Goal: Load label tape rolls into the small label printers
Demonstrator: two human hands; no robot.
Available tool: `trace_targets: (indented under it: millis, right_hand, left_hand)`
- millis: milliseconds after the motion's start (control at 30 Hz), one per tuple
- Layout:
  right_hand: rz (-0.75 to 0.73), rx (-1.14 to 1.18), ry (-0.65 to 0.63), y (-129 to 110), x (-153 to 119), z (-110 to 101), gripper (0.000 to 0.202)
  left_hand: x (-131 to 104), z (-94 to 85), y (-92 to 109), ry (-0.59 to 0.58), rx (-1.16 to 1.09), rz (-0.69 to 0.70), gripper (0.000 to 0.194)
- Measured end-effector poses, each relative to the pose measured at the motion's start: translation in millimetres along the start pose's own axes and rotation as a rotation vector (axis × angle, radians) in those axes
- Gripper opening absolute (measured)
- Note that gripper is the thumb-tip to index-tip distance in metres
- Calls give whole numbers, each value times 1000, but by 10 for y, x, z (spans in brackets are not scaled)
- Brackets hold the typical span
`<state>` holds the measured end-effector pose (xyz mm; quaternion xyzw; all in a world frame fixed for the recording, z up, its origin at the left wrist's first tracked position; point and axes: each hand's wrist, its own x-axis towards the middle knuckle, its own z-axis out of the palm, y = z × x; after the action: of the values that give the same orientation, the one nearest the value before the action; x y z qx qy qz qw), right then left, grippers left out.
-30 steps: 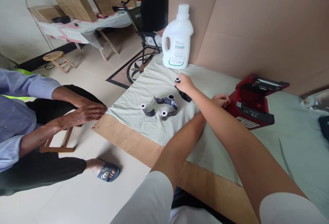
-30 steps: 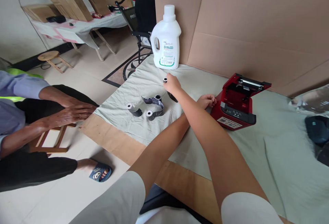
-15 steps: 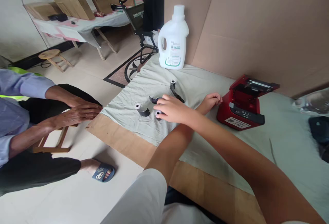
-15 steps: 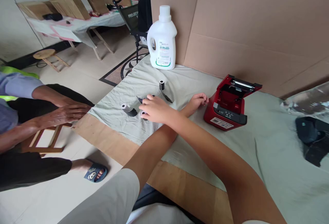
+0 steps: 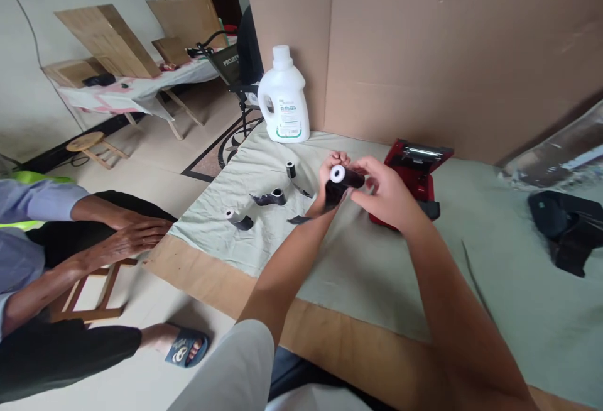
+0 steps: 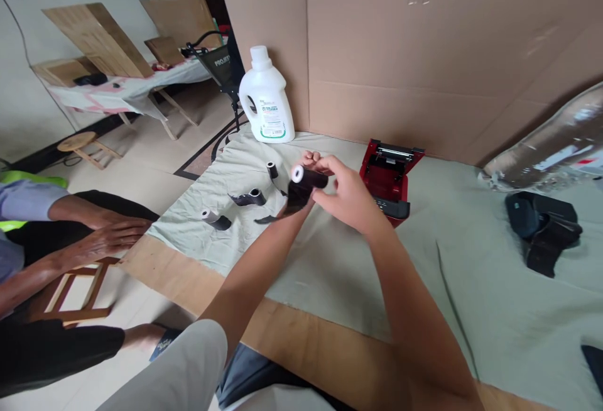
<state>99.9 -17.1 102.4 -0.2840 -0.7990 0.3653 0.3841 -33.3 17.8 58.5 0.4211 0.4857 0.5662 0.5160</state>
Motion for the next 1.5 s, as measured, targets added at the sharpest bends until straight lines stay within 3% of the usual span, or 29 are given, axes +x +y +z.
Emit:
trace_targets:
  millis: [67,167,233,333,467,567,733,800,967,1167,1400,1500]
  right_hand:
    - [47,-192,50,23,-99,-316,26]
    - [164,-300,171,93,-183,-603,22]
    - [205,-329,220,140,-198,-701,23]
    - [213,-350,225,168,-204,-777,29]
    - [223,-302,190,150,-228,-852,39]
    - [234,-312,209,198,-254,-964,32]
    - [344,-424,163,500,-306,-1202,33]
    - [394,-472,120,639,-326,-1234,33]
    - [450,-562,123,856,-333,-1110,33]
    - [509,-562,159,982,-255,-998,30]
    - [586,-367,30,1007,-261,-1144,28]
    - [549,-285,124,961,-327,-1298,24]
  left_hand:
    - [-51,65,99,13,-120,111,19]
    - [-138,174,211,-125,-254,240,16]
    - [-190,223,259,-201,-170,243,16]
    - [-238,269,271,-165,32,226,32]
    - [-272,384,187,-105,69,132,41]
    - [-328,519,137,-87,-1,32,47]
    - [-532,659,230,-249,128,-213,92]
    - [-613,674,289,-330,210,-301,99]
    - [-678,698,284,-432,359,-352,90]
    - [-620,671,172,-475,369,-311,82]
    - [-593,668,177,-498,398,-371,77]
    - [-565,628,141,-562,422,-315,71]
